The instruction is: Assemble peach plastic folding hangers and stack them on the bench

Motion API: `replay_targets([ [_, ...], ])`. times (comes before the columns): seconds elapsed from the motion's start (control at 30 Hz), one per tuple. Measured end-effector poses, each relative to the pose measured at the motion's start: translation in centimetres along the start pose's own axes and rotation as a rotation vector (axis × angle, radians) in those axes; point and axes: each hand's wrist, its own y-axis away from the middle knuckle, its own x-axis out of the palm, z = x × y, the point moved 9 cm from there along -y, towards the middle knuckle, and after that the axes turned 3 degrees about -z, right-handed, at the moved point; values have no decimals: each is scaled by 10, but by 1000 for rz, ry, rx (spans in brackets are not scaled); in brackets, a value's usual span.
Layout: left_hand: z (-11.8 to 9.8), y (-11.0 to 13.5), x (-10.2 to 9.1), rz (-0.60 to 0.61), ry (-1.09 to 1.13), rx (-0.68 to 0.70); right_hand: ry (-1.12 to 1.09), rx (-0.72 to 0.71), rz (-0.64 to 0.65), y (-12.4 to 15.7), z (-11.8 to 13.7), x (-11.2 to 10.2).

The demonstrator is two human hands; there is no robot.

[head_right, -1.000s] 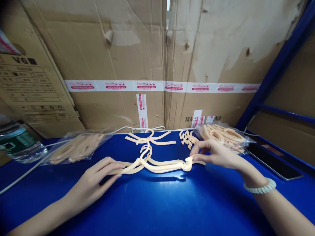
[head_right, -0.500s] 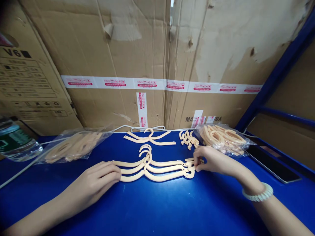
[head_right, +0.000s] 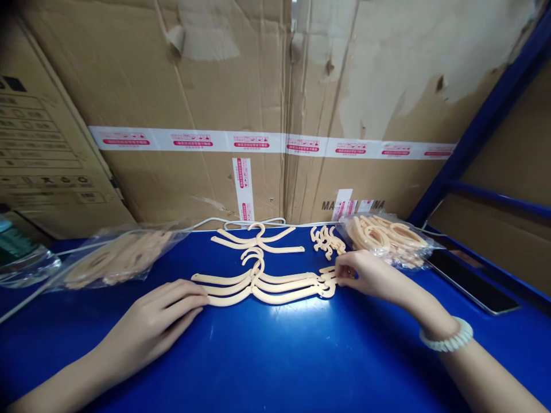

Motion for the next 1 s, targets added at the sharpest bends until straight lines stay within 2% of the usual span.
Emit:
replay_targets([
  [0.13, 1, 0, -2, -11, 26, -25, 4, -8, -13, 3, 5, -2],
  [0.3, 2, -3, -2, -26, 64, -51, 21, -44, -14, 7, 28, -2],
  [0.5, 17, -1, 5, 28, 96, -172, -3, -116, -29, 7, 51, 5],
  [0.67, 23, 5, 18, 113, 115, -191, -8, -159, -56, 5, 58, 14],
  [1.0, 24, 6, 15, 48, 206, -199, 52, -155, -52, -2, 64, 22],
])
